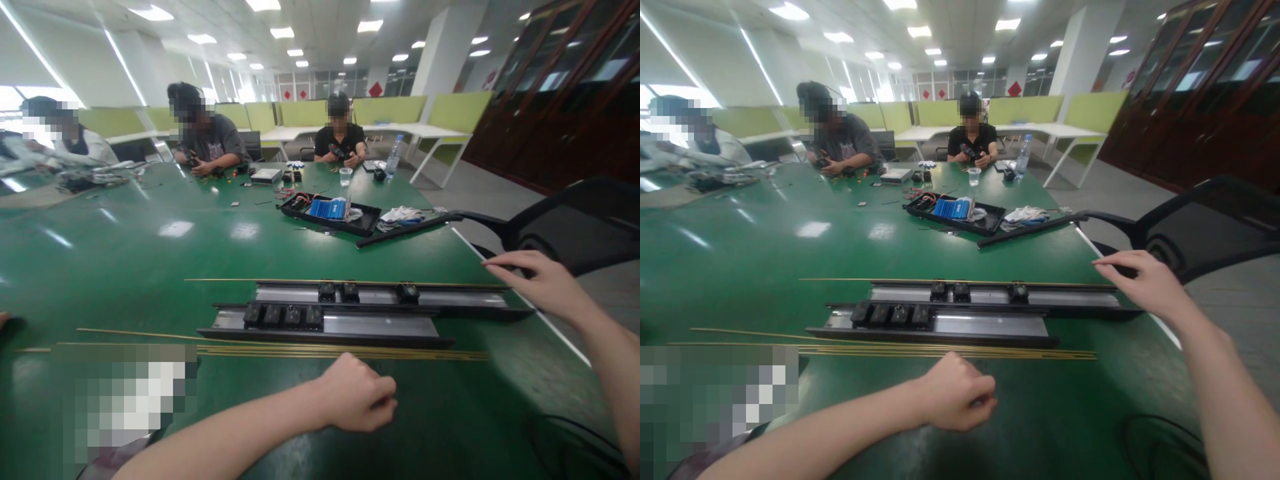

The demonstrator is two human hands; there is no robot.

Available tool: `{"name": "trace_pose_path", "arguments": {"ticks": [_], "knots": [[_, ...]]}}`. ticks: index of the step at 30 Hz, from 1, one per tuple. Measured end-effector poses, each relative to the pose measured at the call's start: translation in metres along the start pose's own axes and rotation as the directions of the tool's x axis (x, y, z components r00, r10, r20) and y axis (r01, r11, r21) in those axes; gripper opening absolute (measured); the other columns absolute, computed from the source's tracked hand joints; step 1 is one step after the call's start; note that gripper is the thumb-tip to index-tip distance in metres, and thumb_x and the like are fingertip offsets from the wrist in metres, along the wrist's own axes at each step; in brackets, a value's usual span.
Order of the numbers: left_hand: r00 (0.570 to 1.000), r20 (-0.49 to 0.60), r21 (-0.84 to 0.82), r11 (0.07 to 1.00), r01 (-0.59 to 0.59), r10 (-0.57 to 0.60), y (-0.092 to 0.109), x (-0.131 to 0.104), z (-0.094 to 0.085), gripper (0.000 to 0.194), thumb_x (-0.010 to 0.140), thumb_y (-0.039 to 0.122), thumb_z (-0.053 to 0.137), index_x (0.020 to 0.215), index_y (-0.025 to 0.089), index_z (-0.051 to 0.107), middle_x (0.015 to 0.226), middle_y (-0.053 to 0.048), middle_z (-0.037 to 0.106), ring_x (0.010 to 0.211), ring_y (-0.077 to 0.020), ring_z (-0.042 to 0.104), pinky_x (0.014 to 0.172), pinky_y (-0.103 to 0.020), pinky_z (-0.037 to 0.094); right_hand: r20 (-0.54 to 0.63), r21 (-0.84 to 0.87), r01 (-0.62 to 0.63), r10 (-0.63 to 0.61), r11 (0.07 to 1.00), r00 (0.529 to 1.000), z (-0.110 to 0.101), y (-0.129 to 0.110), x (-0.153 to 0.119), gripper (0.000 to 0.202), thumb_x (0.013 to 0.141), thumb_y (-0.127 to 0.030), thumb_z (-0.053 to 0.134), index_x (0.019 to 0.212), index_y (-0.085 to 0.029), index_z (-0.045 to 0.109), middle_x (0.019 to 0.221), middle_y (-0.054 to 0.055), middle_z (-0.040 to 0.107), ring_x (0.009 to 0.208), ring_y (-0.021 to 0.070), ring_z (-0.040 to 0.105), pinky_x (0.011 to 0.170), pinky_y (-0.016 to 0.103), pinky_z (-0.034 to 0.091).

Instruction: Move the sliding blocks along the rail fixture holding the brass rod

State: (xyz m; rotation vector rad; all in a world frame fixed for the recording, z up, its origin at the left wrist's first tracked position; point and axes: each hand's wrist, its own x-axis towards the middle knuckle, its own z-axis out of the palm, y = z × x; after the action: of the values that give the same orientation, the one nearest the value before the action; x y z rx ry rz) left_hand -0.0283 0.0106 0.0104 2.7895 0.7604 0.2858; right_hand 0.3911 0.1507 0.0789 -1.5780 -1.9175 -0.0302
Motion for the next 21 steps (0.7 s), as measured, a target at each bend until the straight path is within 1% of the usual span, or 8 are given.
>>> {"name": "trace_pose_path", "arguments": {"ticks": [1,3,4,6,9,13,17,21], "knots": [[1.0,0.005,0.001,1.0,0.001,-0.001,0.0,0.0,-0.001,0.021,0.095,0.036,0.056,0.079,0.021,0.056,0.067,0.001,0.07,0.059,-0.0159,0.067,0.048,-0.025,0.032,0.076,0.018,0.003,-0.005,1.0,0.997,0.002,-0.004,0.0,0.039,0.079,-0.06,0.065,0.092,-0.026,0.08,0.104,0.009,0.076,0.105,0.0267,0.064,0.099,0.042,0.048],[1.0,0.013,0.004,1.0,0.003,-0.003,0.0,-0.001,-0.001,0.022,0.095,0.036,0.056,0.08,0.021,0.057,0.067,0.0,0.071,0.059,-0.016,0.067,0.049,-0.024,0.034,0.206,0.022,-0.032,0.027,0.999,0.978,0.005,-0.009,0.0,0.038,0.078,-0.059,0.067,0.092,-0.027,0.081,0.108,0.01,0.076,0.105,0.0275,0.065,0.098,0.041,0.048],[1.0,0.014,0.006,1.0,0.002,-0.002,0.0,-0.001,-0.001,0.022,0.096,0.036,0.055,0.08,0.021,0.058,0.067,0.0,0.071,0.059,-0.0161,0.067,0.049,-0.024,0.035,0.252,0.016,-0.058,0.052,0.998,0.966,0.007,-0.011,0.0,0.037,0.078,-0.059,0.068,0.092,-0.027,0.081,0.11,0.011,0.076,0.106,0.0283,0.065,0.096,0.041,0.049],[1.0,0.009,0.008,1.0,-0.003,0.003,0.0,-0.002,-0.001,0.022,0.096,0.036,0.056,0.08,0.021,0.059,0.067,0.0,0.071,0.06,-0.0163,0.068,0.049,-0.024,0.035,0.304,0.009,-0.088,0.082,0.996,0.949,0.009,-0.013,0.0,0.037,0.077,-0.059,0.07,0.092,-0.027,0.081,0.111,0.012,0.077,0.106,0.03,0.065,0.091,0.041,0.05],[1.0,-0.005,0.008,1.0,-0.008,0.008,-0.001,-0.002,0.001,0.023,0.095,0.037,0.056,0.079,0.021,0.058,0.066,0.001,0.07,0.06,-0.0163,0.068,0.046,-0.025,0.032,0.344,0.034,-0.082,0.066,0.996,0.937,0.014,-0.02,0.001,0.039,0.077,-0.06,0.071,0.091,-0.026,0.081,0.108,0.011,0.078,0.103,0.0312,0.067,0.086,0.041,0.052],[1.0,-0.012,0.009,1.0,-0.004,0.005,-0.002,-0.003,0.002,0.023,0.096,0.037,0.055,0.079,0.021,0.057,0.066,0.001,0.07,0.058,-0.0155,0.067,0.045,-0.025,0.03,0.416,0.062,-0.06,0.029,0.996,0.909,0.019,-0.038,0.002,0.04,0.079,-0.061,0.068,0.09,-0.024,0.081,0.105,0.01,0.078,0.099,0.0291,0.068,0.084,0.039,0.054],[1.0,-0.001,0.009,1.0,0.002,-0.002,-0.002,-0.003,0.003,0.023,0.096,0.037,0.054,0.08,0.021,0.058,0.066,0.0,0.071,0.057,-0.0153,0.066,0.049,-0.023,0.035,0.419,0.083,-0.049,0.01,0.995,0.908,0.022,-0.053,0.001,0.039,0.081,-0.059,0.067,0.089,-0.023,0.08,0.105,0.01,0.077,0.1,0.0277,0.067,0.083,0.038,0.053],[1.0,-0.011,-0.005,1.0,-0.007,0.007,-0.002,-0.003,0.004,0.023,0.097,0.037,0.054,0.081,0.021,0.059,0.066,0.0,0.07,0.058,-0.0154,0.066,0.05,-0.022,0.037,0.408,0.076,-0.041,0.006,0.996,0.913,0.028,-0.06,-0.001,0.04,0.082,-0.059,0.066,0.092,-0.023,0.08,0.106,0.01,0.077,0.1,0.0266,0.066,0.08,0.036,0.052]]}}
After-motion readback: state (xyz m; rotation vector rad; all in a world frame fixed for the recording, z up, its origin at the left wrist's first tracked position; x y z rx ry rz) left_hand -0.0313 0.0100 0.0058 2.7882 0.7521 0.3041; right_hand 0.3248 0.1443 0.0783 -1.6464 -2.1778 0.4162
